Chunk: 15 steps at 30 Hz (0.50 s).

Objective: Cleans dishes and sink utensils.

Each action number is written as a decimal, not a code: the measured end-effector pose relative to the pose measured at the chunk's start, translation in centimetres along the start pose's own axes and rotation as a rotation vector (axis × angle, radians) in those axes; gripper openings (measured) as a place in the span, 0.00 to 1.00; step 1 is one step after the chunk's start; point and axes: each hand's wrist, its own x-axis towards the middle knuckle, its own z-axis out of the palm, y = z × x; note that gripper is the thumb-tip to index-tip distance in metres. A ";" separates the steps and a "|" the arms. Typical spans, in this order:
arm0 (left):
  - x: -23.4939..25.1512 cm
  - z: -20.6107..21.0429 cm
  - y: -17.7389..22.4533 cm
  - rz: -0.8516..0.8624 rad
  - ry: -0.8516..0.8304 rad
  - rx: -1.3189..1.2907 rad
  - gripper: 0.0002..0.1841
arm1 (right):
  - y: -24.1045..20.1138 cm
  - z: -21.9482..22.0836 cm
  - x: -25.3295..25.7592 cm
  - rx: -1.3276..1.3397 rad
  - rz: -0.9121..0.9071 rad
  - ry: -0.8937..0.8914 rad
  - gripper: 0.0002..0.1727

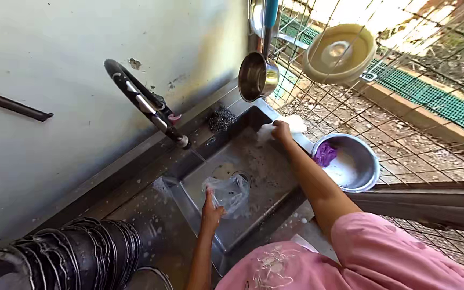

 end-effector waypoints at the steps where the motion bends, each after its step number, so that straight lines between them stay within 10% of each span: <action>1: 0.0 0.0 0.1 -0.003 -0.006 -0.021 0.54 | -1.3 -0.2 -1.4 0.047 -0.006 -0.006 0.15; 6: 0.9 -0.1 0.9 -0.061 -0.006 -0.120 0.53 | -7.1 2.3 -10.6 0.780 0.173 -0.141 0.28; 10: 1.4 -0.6 1.1 -0.084 0.021 -0.195 0.51 | -12.1 5.6 -16.2 1.465 0.479 -0.306 0.11; 15: 0.2 -0.6 0.5 -0.008 0.094 -0.234 0.42 | -11.9 17.0 -20.3 1.091 0.366 -0.623 0.13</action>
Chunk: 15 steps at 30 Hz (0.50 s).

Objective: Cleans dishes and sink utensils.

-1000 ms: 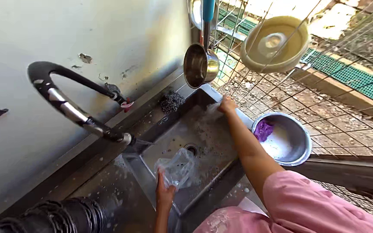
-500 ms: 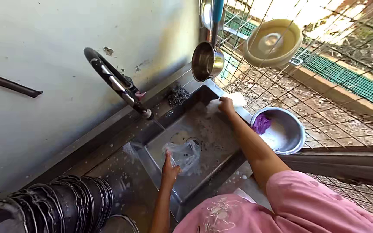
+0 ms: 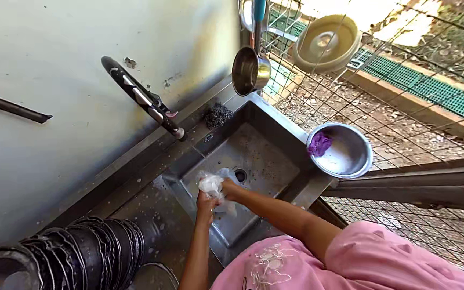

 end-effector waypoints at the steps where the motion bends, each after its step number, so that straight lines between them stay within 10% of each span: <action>1: -0.6 0.0 0.2 0.018 -0.044 0.013 0.47 | 2.7 0.2 1.5 -0.246 -0.018 -0.047 0.16; 8: -3.7 1.0 2.0 0.096 -0.132 0.194 0.50 | 4.5 0.3 2.0 -1.335 0.248 -0.338 0.21; 15: -6.4 0.4 6.2 0.305 -0.425 0.387 0.36 | -2.3 -6.2 -5.3 -1.183 -0.298 -0.150 0.27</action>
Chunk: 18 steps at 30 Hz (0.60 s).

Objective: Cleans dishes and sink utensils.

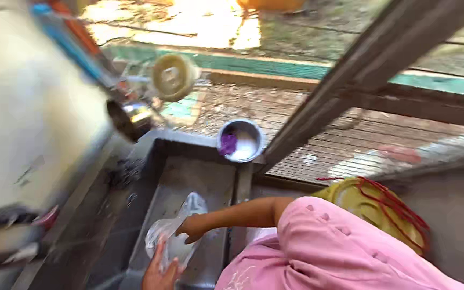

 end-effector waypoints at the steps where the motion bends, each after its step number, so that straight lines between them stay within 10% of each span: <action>1: 0.4 0.2 1.4 0.073 -0.049 0.038 0.32 | 0.2 -1.4 -1.8 -0.002 0.044 0.073 0.28; 10: 0.7 4.0 16.6 0.616 -0.511 0.038 0.26 | 2.0 -6.2 -18.6 0.003 0.221 0.434 0.21; 16: -0.2 14.7 23.0 0.895 -0.805 0.014 0.19 | 0.1 -6.9 -31.0 -0.068 -0.004 1.469 0.28; 18: -0.8 19.2 24.3 1.034 -0.883 0.103 0.16 | -0.1 -8.4 -35.7 0.042 -0.144 1.561 0.36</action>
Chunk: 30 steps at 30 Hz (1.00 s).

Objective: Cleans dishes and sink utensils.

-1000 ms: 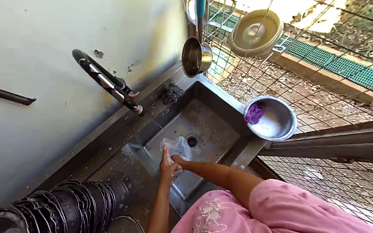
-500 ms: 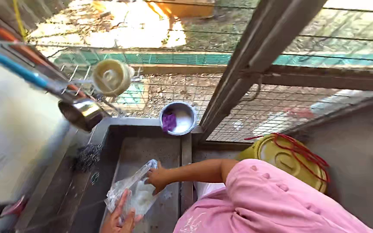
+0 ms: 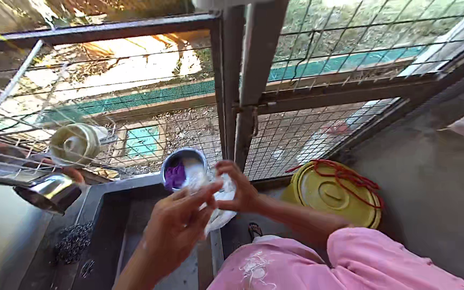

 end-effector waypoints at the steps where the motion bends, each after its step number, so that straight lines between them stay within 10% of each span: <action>1: 1.9 1.4 -0.1 0.028 -0.049 0.064 0.15 | -0.2 -2.3 0.8 0.101 0.002 -0.018 0.41; 8: 13.7 8.4 -2.3 -0.036 -0.226 0.348 0.12 | -0.8 -16.3 5.0 0.361 0.416 -0.116 0.22; 21: 31.8 17.3 -7.4 -0.116 -0.053 0.231 0.15 | 9.9 -27.8 11.5 -0.354 0.268 0.393 0.14; 25: 32.6 19.2 -10.3 -0.013 0.081 0.489 0.15 | 12.5 -27.1 12.1 -0.621 0.242 0.360 0.14; 30: 26.6 20.1 -8.9 -0.087 0.143 0.220 0.10 | 12.7 -26.9 8.7 -0.800 0.297 0.132 0.22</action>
